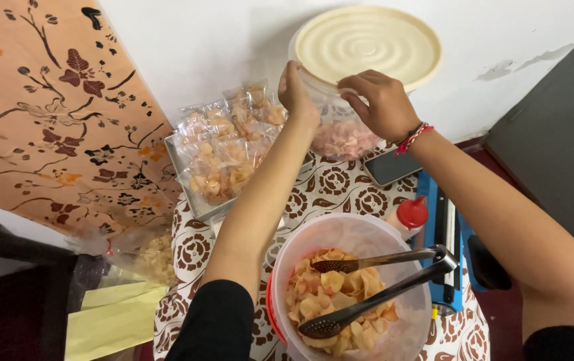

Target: Transferring chips from a large storage container to a smaller container, adding seasoning from a squeeze bottle, and sealing the containers.

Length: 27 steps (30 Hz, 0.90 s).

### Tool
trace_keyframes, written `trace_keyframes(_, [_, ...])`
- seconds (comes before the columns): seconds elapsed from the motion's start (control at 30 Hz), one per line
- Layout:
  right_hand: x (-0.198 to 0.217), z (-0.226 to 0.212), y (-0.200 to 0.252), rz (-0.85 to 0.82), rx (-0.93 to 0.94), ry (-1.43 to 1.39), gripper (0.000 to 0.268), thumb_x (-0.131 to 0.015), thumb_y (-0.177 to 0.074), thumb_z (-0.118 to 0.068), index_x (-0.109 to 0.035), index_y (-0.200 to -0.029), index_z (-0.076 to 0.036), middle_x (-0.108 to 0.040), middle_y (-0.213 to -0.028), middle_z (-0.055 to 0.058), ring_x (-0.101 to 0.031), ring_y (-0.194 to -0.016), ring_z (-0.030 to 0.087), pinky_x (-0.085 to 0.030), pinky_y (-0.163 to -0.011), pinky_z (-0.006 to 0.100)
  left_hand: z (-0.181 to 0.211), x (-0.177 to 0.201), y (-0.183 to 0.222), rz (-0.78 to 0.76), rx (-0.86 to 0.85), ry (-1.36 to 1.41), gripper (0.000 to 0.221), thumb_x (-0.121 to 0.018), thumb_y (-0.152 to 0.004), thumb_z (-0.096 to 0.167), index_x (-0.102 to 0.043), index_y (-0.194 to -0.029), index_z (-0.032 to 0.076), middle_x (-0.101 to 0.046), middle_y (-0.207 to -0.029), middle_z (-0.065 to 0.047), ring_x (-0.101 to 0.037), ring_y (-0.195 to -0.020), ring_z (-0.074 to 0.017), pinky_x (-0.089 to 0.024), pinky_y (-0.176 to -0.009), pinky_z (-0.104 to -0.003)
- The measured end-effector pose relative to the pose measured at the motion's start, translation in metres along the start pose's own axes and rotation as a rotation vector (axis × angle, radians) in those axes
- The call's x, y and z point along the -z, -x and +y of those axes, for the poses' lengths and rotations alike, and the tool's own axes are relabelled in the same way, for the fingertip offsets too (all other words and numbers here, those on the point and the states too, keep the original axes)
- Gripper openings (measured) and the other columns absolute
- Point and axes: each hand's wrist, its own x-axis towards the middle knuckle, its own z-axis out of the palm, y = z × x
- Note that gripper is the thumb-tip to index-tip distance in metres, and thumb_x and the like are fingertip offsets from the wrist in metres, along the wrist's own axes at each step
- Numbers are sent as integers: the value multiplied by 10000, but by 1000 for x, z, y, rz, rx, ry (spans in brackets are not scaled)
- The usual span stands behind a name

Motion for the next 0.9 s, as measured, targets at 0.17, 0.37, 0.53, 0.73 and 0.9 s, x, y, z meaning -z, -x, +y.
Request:
trace_keyframes(0.17, [-12, 9, -6, -24, -77, -72, 157, -749, -1085, -23, -728, -1236, 13, -796, -1097, 161, -763, -940, 339, -611, -802, 467, -14, 5, -30, -117, -129, -66, 537, -811, -727, 333, -773, -1209, 100, -708, -1189, -10, -627, -1149, -204, -511, -953, -348])
trace_keyframes(0.37, [3, 15, -16, -249, -178, -239, 265, -758, -1062, -126, -741, -1280, 25, -800, -1183, 174, -790, -1011, 296, -684, -889, 421, -6, 15, -35, -223, -254, -283, 512, -738, -856, 179, -743, -1352, 53, -797, -1245, -48, -727, -1121, -212, -574, -961, -331])
trace_keyframes(0.53, [34, 88, 14, -56, -565, 111, 352, -742, -1129, -243, -657, -1336, 28, -646, -1312, 256, -616, -1190, 451, -463, -1022, 588, 5, 16, -65, -225, -428, -797, 833, -635, -815, 436, -493, -1564, 100, -547, -1559, -67, -606, -1358, -254, -533, -1053, -437])
trace_keyframes(0.73, [39, 114, 47, -21, -1458, -364, 389, -567, -1157, -426, -456, -1334, -98, -594, -1169, 118, -686, -871, 221, -701, -695, 370, 18, 18, -54, -371, -355, -1026, 628, -494, -972, 433, -456, -1493, 85, -733, -1207, -57, -753, -875, -202, -601, -712, -354])
trace_keyframes(0.9, [52, 90, 43, 60, -1519, -575, 276, -598, -1143, -286, -453, -1280, -97, -636, -888, 53, -647, -730, 147, -722, -706, 354, 39, 22, -43, -459, -265, -1000, 677, -533, -974, 359, -403, -1575, 75, -704, -1302, -70, -785, -871, -185, -620, -772, -327])
